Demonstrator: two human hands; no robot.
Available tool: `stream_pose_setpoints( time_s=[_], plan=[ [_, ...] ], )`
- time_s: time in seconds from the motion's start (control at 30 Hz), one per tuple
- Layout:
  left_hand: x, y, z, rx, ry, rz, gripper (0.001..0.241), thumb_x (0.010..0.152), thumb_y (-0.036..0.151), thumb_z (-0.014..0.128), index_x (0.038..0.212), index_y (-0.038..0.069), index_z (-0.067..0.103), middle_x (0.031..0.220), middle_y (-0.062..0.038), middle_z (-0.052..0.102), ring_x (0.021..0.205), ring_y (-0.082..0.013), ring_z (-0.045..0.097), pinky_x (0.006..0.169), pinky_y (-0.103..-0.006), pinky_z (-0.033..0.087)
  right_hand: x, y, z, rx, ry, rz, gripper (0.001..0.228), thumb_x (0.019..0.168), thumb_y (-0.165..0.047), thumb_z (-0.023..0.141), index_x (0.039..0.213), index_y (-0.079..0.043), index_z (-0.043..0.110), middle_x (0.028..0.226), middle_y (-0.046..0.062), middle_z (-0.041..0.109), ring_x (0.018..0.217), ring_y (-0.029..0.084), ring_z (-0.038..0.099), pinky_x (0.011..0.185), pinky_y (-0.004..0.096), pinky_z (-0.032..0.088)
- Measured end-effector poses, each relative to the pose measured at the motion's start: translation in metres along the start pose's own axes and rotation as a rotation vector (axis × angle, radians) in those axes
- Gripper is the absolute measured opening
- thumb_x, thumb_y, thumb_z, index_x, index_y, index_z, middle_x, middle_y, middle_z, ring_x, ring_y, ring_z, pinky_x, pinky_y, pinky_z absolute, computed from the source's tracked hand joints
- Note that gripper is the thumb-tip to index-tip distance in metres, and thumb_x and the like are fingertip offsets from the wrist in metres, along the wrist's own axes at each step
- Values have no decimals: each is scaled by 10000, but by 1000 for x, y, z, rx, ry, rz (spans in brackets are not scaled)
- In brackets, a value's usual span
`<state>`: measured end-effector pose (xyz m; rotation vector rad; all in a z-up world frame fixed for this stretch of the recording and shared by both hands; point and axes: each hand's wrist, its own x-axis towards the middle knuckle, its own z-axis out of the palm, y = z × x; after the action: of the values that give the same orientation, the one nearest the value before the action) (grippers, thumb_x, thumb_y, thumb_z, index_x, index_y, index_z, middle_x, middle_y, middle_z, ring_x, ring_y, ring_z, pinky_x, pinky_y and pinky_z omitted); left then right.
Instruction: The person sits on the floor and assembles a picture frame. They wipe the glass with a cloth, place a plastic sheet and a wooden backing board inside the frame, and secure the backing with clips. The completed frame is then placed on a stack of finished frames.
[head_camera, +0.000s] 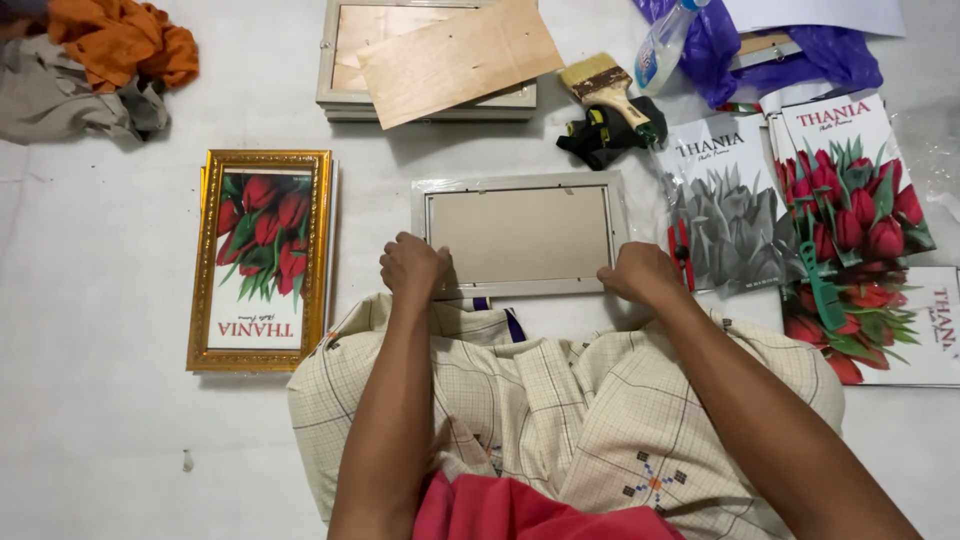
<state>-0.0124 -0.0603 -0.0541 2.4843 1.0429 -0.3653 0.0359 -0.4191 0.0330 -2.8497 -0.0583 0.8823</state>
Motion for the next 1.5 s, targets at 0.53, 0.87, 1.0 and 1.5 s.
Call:
stream_pose_setpoints(
  time_s=[0.53,0.87,1.0,1.5],
  plan=[
    [-48,23,-66,-242,-132,-1,608,888,376,747,1272,-75,608,1159,-299,699,1151,-489,662,933,-607,555,10,16,-41,141,95,191,597,913,-462,680,1162,77,746,1223,335,704,1186,491,662,903,596,562],
    [-68,37,-79,-181,-109,57,644,917,429,697,1321,-45,532,1268,-275,610,1248,-495,591,1020,-630,494,-8,-10,-64,344,368,160,715,873,-340,797,1399,11,464,1405,315,347,1320,550,447,1047,660,452],
    [-73,45,-85,-181,-13,162,452,938,308,715,1214,-32,601,1182,-260,610,1197,-488,614,984,-582,528,20,4,-34,289,464,-14,444,886,-316,763,1183,-22,613,1181,228,567,1176,469,599,924,554,535],
    [-32,26,-34,-448,-192,142,647,833,439,804,1181,-89,667,1134,-323,675,1147,-514,649,920,-594,538,52,15,-2,556,139,95,801,693,-479,798,1345,-53,606,1251,200,694,1236,352,639,988,483,519]
  ],
)
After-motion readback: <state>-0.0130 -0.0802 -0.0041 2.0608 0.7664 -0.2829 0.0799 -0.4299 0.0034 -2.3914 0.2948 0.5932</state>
